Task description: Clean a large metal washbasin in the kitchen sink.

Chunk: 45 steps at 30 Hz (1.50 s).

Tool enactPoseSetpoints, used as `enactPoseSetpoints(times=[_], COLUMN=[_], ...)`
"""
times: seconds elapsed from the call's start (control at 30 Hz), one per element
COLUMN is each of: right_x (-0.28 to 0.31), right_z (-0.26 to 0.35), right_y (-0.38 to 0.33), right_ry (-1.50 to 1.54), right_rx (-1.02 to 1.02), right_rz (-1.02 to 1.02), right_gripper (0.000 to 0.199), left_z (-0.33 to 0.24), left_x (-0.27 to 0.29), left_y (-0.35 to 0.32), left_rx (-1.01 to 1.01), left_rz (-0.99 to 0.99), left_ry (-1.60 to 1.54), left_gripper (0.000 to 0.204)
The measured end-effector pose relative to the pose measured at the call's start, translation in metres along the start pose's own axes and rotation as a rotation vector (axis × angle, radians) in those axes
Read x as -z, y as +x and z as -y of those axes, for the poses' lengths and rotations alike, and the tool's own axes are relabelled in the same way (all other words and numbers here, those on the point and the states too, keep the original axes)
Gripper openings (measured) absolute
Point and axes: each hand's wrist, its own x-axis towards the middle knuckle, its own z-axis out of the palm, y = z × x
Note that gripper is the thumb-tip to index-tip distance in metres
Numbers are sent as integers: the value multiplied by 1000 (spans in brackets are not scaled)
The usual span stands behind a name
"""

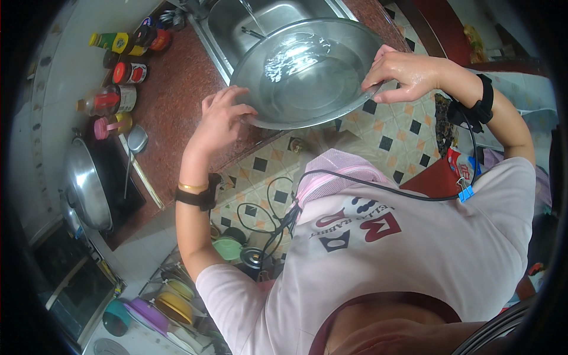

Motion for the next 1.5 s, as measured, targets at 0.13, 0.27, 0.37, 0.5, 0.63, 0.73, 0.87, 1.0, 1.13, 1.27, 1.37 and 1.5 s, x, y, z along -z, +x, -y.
enactPoseSetpoints(times=[0.13,0.27,0.37,0.5,0.63,0.73,0.87,1.0,1.13,1.27,1.37,1.5], right_x=[-3,-9,-11,-18,-22,-25,-30,-32,-27,-28,-30,-31], right_z=[13,22,29,33,35,34,29,28,34,33,34,33], right_y=[4,10,15,14,14,14,14,16,16,15,15,14], right_ry=[36,23,9,20,8,16,36,10,-29,-21,-11,3], right_rx=[-9,13,13,-4,-35,-29,0,11,-22,-34,-30,-36], right_rz=[10,-6,-26,-104,-108,-153,-246,-242,-178,-185,-189,-192], right_gripper=[30,27,24,23,22,20,21,23,18,19,20,21], left_z=[23,56,69,59,69,88,85,88,94,73,80,64], left_x=[-5,-4,-1,9,0,-4,1,-1,-3,12,10,14], left_y=[19,72,132,195,235,247,255,256,255,246,246,245], left_rx=[-21,-91,107,171,285,282,459,487,357,333,270,352], left_rz=[31,-17,137,206,320,365,418,391,465,497,530,533], left_ry=[9,-398,-597,-727,-908,-1037,-1178,-1166,-1170,-1152,-1153,-1120], left_gripper=[38,39,28,34,38,42,53,64,64,62,58,60])
